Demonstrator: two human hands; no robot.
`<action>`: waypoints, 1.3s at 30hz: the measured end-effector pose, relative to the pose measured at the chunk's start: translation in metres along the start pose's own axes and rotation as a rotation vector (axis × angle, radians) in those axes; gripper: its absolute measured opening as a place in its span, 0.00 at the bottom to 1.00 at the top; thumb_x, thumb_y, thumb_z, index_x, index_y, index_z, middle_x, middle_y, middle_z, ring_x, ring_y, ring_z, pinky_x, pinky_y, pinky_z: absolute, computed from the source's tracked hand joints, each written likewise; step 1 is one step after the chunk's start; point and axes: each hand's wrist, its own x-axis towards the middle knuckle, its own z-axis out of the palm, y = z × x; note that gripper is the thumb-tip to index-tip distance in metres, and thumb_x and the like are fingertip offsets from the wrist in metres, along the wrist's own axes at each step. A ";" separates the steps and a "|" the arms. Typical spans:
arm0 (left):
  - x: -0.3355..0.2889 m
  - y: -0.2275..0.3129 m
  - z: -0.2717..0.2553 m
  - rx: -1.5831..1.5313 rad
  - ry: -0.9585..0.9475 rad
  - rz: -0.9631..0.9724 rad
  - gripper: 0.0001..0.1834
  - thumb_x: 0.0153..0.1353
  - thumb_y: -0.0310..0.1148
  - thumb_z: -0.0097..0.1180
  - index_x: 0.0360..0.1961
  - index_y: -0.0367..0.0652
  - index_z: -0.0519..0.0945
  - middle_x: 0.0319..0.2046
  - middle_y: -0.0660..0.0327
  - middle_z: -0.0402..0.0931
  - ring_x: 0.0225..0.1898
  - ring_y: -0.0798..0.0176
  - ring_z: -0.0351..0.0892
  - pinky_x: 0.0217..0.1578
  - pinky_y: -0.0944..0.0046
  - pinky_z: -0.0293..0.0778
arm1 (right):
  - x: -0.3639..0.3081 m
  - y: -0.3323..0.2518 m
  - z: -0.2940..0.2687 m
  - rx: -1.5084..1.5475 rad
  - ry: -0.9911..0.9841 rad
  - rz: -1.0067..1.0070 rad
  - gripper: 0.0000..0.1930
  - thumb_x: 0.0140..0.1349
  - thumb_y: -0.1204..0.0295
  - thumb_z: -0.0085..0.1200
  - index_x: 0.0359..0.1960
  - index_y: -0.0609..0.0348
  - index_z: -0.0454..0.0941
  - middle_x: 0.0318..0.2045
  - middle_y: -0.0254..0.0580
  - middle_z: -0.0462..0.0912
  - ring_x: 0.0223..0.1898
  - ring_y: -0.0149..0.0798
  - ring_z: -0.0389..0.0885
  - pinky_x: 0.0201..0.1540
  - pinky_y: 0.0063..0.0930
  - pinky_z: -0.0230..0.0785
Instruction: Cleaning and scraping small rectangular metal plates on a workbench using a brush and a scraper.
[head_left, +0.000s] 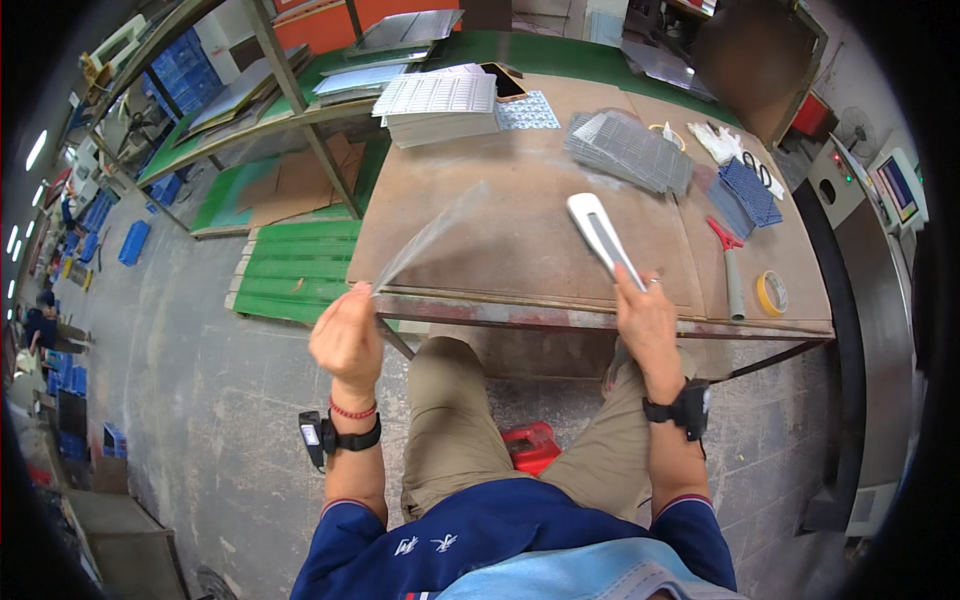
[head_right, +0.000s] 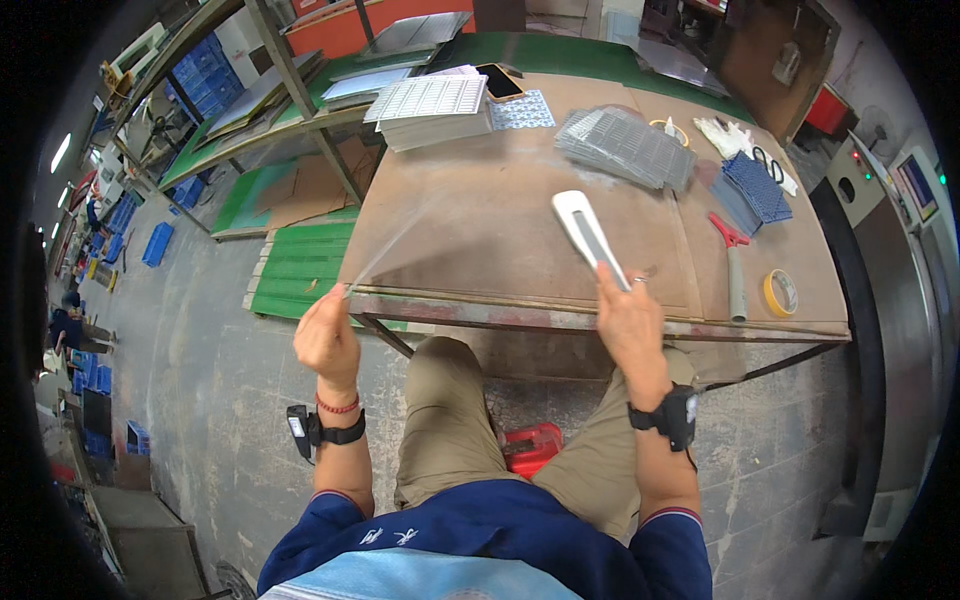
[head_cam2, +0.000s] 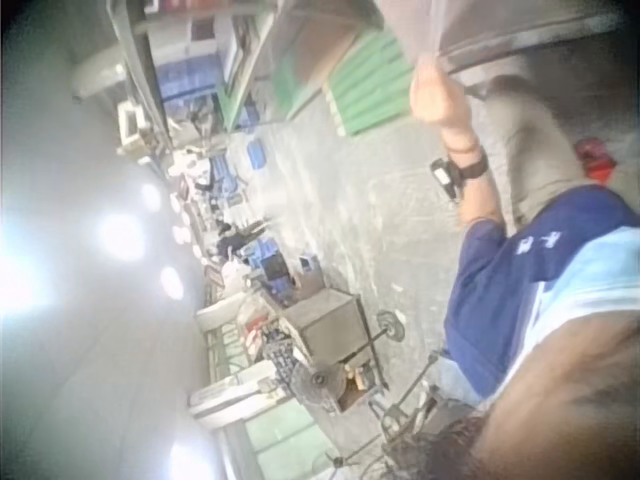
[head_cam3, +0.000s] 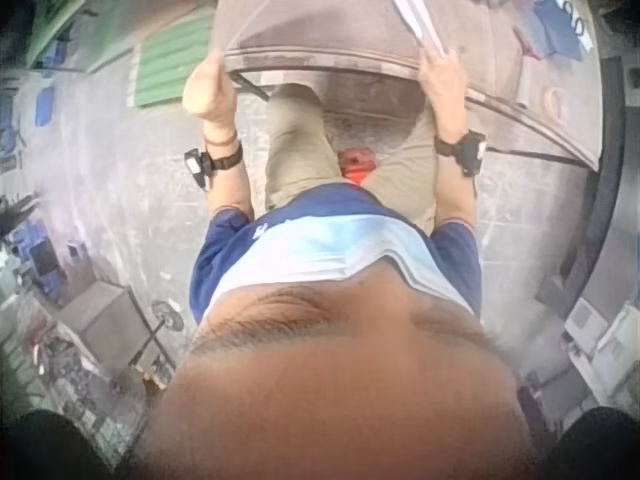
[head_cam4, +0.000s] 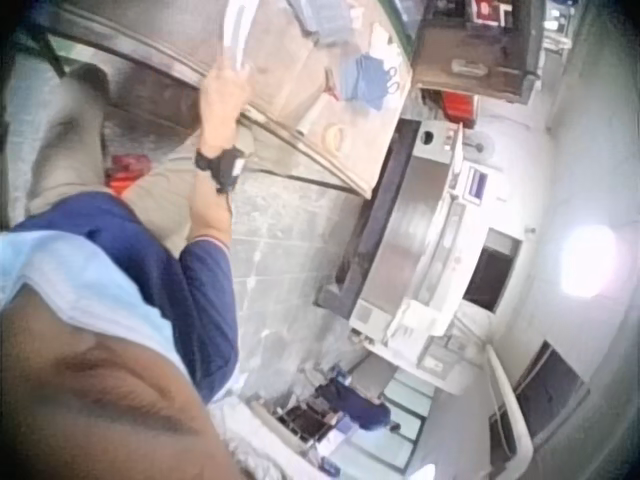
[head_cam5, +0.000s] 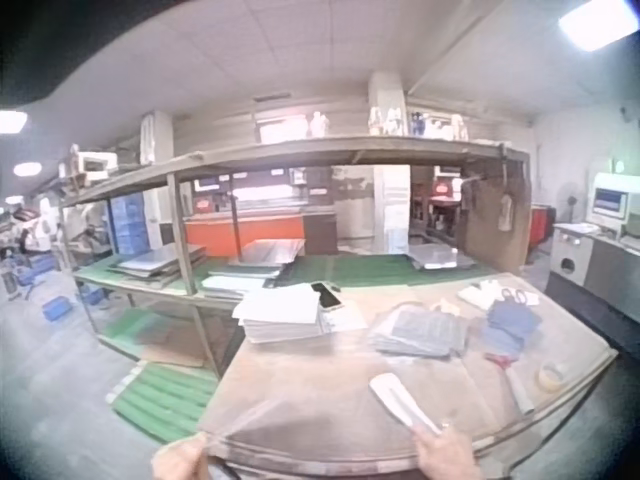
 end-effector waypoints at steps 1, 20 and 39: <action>0.002 0.003 0.008 0.000 0.000 -0.004 0.10 0.52 0.15 0.59 0.36 0.33 0.84 0.32 0.53 0.85 0.35 0.54 0.87 0.38 0.60 0.82 | -0.006 0.007 -0.006 0.002 0.011 0.061 0.17 0.64 0.71 0.52 0.55 0.47 0.79 0.38 0.55 0.79 0.29 0.57 0.82 0.31 0.46 0.76; -0.049 0.034 0.081 -0.296 -0.360 0.085 0.18 0.52 0.34 0.69 0.42 0.38 0.82 0.46 0.52 0.82 0.52 0.51 0.81 0.57 0.51 0.74 | 0.020 -0.059 0.000 0.254 -0.109 -0.147 0.23 0.62 0.61 0.59 0.57 0.53 0.77 0.29 0.56 0.79 0.28 0.59 0.80 0.30 0.47 0.74; -0.054 0.038 0.087 -0.349 -0.319 0.033 0.15 0.52 0.30 0.67 0.41 0.38 0.83 0.45 0.53 0.83 0.51 0.51 0.81 0.58 0.51 0.73 | 0.072 0.024 0.021 0.105 -0.225 0.077 0.19 0.62 0.64 0.58 0.53 0.56 0.80 0.24 0.61 0.78 0.25 0.56 0.80 0.30 0.46 0.73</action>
